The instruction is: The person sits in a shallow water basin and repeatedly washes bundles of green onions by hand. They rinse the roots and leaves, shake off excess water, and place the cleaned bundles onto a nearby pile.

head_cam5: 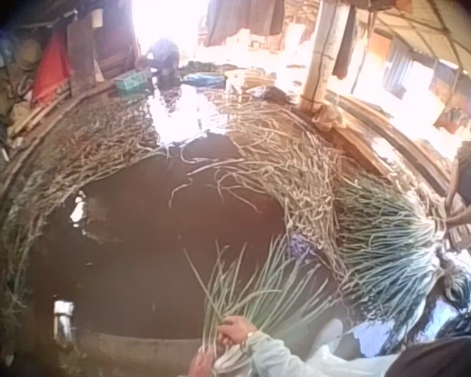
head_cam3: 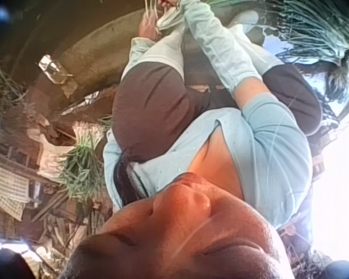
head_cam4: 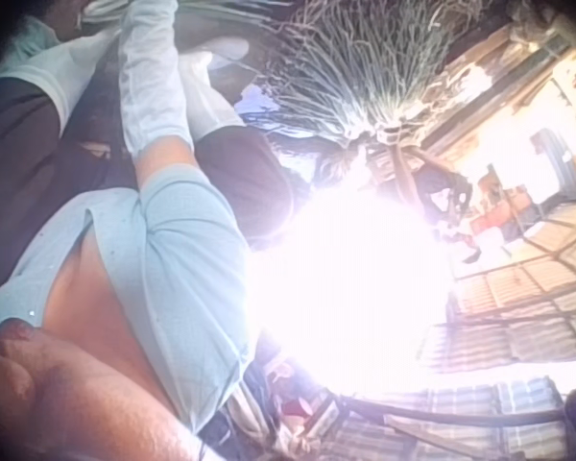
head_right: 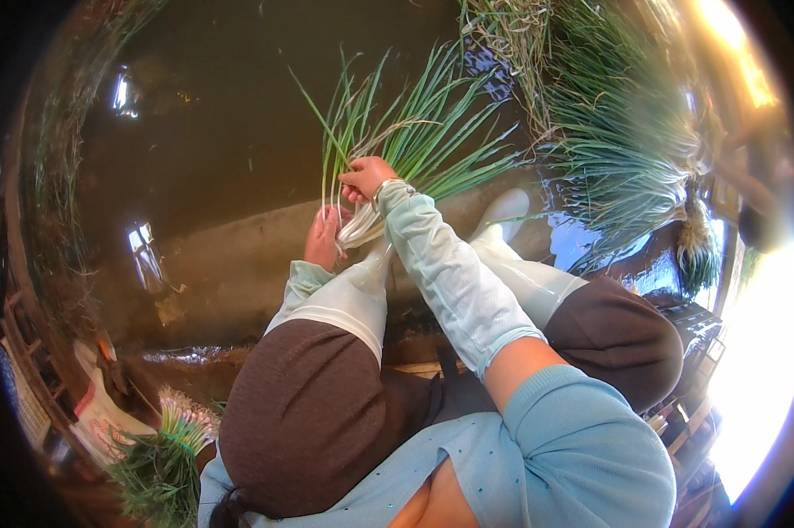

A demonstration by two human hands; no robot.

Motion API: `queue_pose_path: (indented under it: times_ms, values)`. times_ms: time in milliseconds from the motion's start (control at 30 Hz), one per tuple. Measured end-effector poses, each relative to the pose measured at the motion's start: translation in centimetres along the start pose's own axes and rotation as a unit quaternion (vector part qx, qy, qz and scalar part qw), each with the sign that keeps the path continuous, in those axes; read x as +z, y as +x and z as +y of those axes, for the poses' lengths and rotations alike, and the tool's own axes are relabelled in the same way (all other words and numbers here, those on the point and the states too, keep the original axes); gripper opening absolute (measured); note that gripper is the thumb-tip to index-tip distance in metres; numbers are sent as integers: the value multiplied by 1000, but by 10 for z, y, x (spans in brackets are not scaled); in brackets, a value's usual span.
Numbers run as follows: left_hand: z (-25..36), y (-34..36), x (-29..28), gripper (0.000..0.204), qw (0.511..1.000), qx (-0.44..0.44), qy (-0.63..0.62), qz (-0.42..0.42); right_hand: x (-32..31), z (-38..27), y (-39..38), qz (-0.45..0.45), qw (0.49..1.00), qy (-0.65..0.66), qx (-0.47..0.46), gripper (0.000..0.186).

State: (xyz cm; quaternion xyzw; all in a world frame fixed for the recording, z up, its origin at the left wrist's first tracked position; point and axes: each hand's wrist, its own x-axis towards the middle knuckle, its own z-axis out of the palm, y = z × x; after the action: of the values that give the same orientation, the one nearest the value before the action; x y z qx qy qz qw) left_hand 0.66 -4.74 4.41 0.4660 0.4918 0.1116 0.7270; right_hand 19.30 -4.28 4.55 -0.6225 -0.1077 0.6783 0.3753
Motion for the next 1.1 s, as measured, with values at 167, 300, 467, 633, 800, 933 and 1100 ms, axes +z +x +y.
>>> queue_pose_path:
  times_ms: [167,300,467,633,800,933,1100]
  values:
    - [-2,1,-3,25,998,-11,-52,-26,0,2,-4,33,999,21,-9,15]
    - [-7,3,-2,23,997,-18,-63,-35,14,11,-10,127,985,-70,-94,14]
    - [-12,7,-5,25,998,-7,-54,-27,15,10,-7,259,949,91,-155,12]
    - [-16,3,-5,24,999,-37,-6,-2,-14,-17,-2,217,933,194,-212,15]
    - [-17,5,2,25,998,-22,53,12,19,-10,-2,98,985,-102,-98,20]
    - [-14,4,3,26,995,-19,92,26,40,5,4,139,943,-286,-98,22]
    - [-11,3,3,26,994,-18,103,20,48,19,3,212,815,-486,-234,18]
